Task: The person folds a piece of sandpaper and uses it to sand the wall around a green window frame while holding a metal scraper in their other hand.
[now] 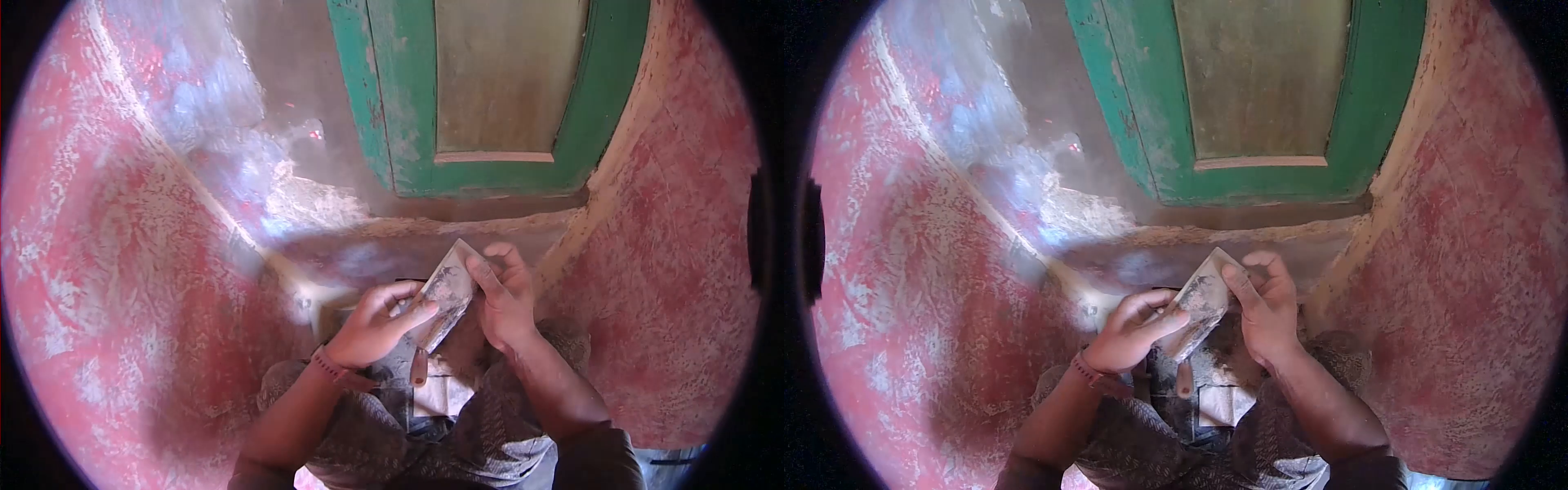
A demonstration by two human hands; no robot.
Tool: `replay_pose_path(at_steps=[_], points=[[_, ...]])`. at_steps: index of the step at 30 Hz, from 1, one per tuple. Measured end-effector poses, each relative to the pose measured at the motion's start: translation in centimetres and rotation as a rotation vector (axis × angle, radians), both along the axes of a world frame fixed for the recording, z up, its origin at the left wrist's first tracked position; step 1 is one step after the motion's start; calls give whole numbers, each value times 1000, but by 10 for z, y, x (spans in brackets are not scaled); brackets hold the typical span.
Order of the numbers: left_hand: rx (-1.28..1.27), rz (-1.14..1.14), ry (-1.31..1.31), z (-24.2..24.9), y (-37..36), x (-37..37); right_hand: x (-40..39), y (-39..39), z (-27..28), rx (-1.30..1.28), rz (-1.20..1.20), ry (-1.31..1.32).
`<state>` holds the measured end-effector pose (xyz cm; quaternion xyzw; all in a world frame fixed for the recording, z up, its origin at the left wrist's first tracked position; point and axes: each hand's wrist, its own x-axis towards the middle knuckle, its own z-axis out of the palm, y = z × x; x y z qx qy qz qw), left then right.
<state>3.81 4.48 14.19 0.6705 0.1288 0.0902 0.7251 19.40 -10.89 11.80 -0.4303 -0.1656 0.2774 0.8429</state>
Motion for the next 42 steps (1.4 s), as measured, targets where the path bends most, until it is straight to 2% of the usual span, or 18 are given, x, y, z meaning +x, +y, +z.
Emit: replay_pose_path(at_steps=[2,7,10,12,14,15,17,19,21,28,30,34,37,39,42], points=[[-9,-49,13,8,10,1,3,3,-3,43,12,34],[0,19,38,15,13,0,7,9,-1,26,-13,6],[45,164,-38,1,8,4,-6,14,14,-20,-50,-265],[60,223,-74,-5,9,5,-6,7,23,-342,-236,-844],[60,237,-61,-3,8,4,-5,6,25,-518,-307,-1129],[58,241,-54,-2,6,4,-5,5,24,-534,-282,-1127],[207,292,-75,-3,0,6,-8,6,25,-427,-174,-935],[271,322,-103,-6,-4,9,-15,10,26,-180,-10,-553],[250,336,-138,-12,-4,12,-17,9,22,-144,-58,-523],[447,182,4,7,-2,8,-14,3,13,-173,-149,-602],[471,164,-23,11,0,8,-13,0,20,-189,-66,-485],[360,168,7,-2,3,8,2,-2,14,-190,160,-309],[348,171,47,4,0,8,1,-2,15,-171,206,-256],[422,132,50,4,4,8,0,-2,12,-185,116,-347],[525,223,89,17,-5,9,0,-8,16,-180,-8,-373]])
